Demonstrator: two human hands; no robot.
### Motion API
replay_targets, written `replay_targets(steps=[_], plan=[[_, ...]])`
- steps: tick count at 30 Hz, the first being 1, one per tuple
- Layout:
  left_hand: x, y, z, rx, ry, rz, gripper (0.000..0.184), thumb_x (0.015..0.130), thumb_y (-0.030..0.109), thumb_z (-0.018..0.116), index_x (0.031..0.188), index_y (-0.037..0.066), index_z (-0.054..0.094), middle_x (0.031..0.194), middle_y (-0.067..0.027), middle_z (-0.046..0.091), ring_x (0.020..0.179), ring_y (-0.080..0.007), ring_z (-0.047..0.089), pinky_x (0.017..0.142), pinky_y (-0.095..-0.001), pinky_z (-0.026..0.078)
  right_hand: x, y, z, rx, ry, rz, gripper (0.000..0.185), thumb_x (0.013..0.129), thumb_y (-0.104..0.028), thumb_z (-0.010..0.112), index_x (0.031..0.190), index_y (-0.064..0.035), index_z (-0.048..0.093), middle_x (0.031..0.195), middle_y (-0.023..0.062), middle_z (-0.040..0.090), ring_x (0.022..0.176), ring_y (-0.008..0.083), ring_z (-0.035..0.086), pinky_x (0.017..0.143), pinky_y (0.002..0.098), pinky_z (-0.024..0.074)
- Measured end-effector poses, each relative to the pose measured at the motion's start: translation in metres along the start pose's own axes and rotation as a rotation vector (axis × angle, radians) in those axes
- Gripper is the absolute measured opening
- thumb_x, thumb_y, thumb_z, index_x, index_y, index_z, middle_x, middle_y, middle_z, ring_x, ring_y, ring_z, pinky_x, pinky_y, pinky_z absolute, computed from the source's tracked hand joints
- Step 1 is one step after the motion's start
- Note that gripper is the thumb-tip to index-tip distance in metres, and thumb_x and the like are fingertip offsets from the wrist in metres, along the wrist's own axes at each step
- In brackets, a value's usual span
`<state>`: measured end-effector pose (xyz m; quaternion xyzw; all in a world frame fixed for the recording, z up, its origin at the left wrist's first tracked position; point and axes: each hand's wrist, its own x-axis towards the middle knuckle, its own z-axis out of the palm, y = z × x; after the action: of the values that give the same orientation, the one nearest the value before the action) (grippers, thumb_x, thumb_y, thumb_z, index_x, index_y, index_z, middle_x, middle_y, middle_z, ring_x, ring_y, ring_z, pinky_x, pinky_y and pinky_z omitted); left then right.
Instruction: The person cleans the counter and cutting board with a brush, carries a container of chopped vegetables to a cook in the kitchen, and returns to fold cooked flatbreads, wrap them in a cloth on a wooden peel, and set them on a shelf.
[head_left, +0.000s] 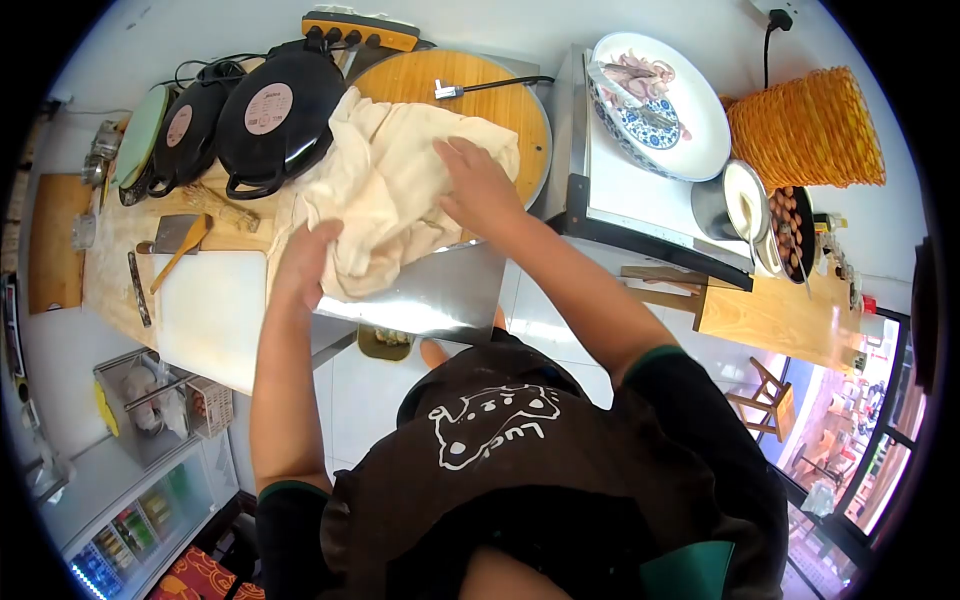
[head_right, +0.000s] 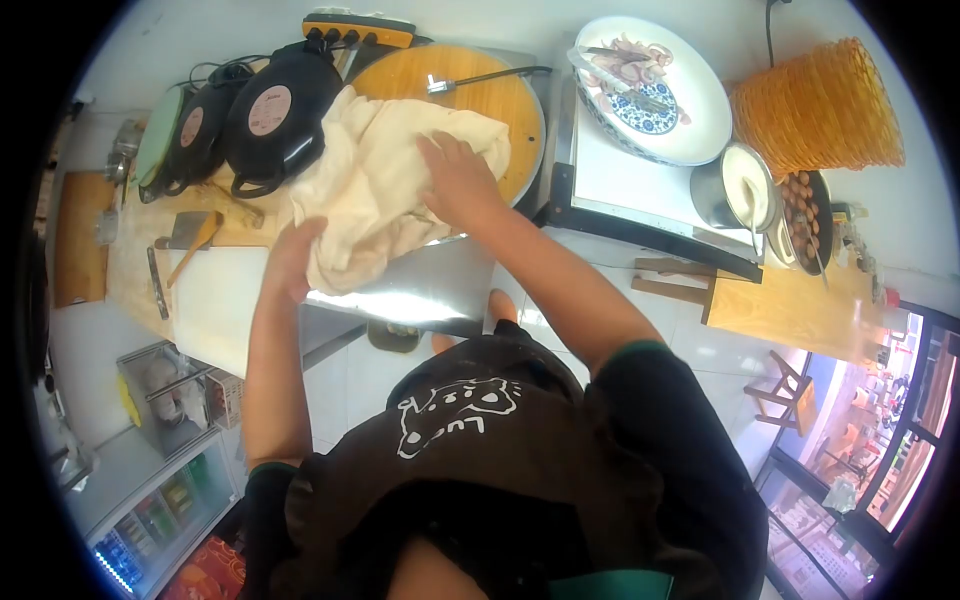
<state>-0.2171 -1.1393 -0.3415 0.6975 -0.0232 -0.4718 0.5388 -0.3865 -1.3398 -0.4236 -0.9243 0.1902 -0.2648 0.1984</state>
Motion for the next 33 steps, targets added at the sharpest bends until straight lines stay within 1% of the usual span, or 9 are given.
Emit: replay_targets(steps=[4,8,12,14,17,21,24,26,33], plan=[[-0.003,0.005,0.011,-0.172,-0.083,0.094,0.046,0.093,0.021,0.054,0.133,-0.002,0.048,0.128,-0.0147,0.058,0.116,-0.0265,0.058,0.099,-0.0347,0.046,0.053,0.040,0.045,-0.322,-0.322,-0.221,0.022,0.082,-0.020,0.063,0.100,-0.0089,0.066,0.099,0.0106,0.064,0.103,0.0303,0.059,0.084,0.0377,0.0475],[0.017,0.076,-0.017,-0.631,-0.520,0.230,0.045,0.094,0.024,0.053,0.132,0.000,0.049,0.133,-0.0177,0.054,0.122,-0.0317,0.053,0.106,-0.0397,0.042,0.138,0.064,0.017,-0.193,-0.143,0.275,0.015,0.085,-0.015,0.054,0.094,-0.0064,0.063,0.097,0.0150,0.065,0.089,0.0318,0.064,0.072,0.0461,0.0524],[0.037,0.174,0.036,-0.504,-1.095,0.377,0.039,0.096,0.025,0.052,0.123,-0.002,0.055,0.124,-0.0161,0.060,0.118,-0.0290,0.056,0.101,-0.0417,0.044,0.186,0.122,-0.006,-0.110,0.250,0.505,0.017,0.094,-0.014,0.049,0.095,0.0002,0.058,0.092,0.0134,0.064,0.075,0.0279,0.064,0.068,0.0421,0.0548],[0.053,0.205,0.097,-0.447,-0.933,0.649,0.031,0.096,0.025,0.048,0.107,-0.001,0.061,0.103,-0.0138,0.067,0.094,-0.0255,0.063,0.091,-0.0384,0.048,0.168,0.071,-0.048,0.275,0.255,0.567,0.023,0.091,-0.020,0.050,0.097,-0.0007,0.061,0.089,0.0143,0.067,0.076,0.0249,0.067,0.068,0.0390,0.0536],[0.080,0.191,0.090,0.824,0.464,1.116,0.074,0.088,0.028,0.056,0.145,-0.008,0.026,0.150,-0.0330,0.023,0.144,-0.0412,0.017,0.118,-0.0413,0.015,0.133,0.065,-0.046,0.203,0.050,0.343,0.031,0.087,-0.027,0.053,0.098,0.0003,0.062,0.080,0.0140,0.067,0.069,0.0201,0.066,0.064,0.0334,0.0514],[0.070,0.100,0.070,0.686,0.392,1.050,0.034,0.092,0.023,0.057,0.119,0.002,0.060,0.117,-0.0170,0.062,0.109,-0.0262,0.059,0.094,-0.0345,0.045,0.093,0.049,-0.006,0.022,-0.800,0.240,0.047,0.088,-0.041,0.057,0.101,0.0031,0.065,0.088,0.0159,0.069,0.082,0.0263,0.067,0.074,0.0375,0.0513],[0.068,0.009,0.060,0.706,0.044,0.612,0.032,0.089,0.019,0.060,0.117,0.003,0.061,0.114,-0.0177,0.061,0.108,-0.0258,0.059,0.092,-0.0321,0.045,0.082,0.042,0.021,-0.044,-0.674,0.437,0.053,0.085,-0.047,0.061,0.096,0.0044,0.067,0.092,0.0172,0.070,0.089,0.0286,0.066,0.078,0.0403,0.0504],[0.076,-0.047,0.047,0.776,0.054,0.774,0.033,0.089,0.018,0.060,0.120,0.004,0.061,0.113,-0.0162,0.062,0.108,-0.0251,0.059,0.092,-0.0306,0.045,0.085,0.053,0.040,0.019,-0.610,0.572,0.052,0.081,-0.046,0.066,0.091,0.0047,0.069,0.094,0.0185,0.069,0.090,0.0286,0.067,0.079,0.0400,0.0504],[0.070,-0.083,0.029,0.175,0.184,0.412,0.035,0.091,0.014,0.056,0.124,0.000,0.058,0.114,-0.0100,0.063,0.105,-0.0168,0.059,0.092,-0.0278,0.044,0.075,0.078,0.079,0.325,-0.412,0.771,0.046,0.075,-0.040,0.076,0.082,0.0048,0.067,0.084,0.0161,0.069,0.064,0.0247,0.062,0.066,0.0365,0.0495]])
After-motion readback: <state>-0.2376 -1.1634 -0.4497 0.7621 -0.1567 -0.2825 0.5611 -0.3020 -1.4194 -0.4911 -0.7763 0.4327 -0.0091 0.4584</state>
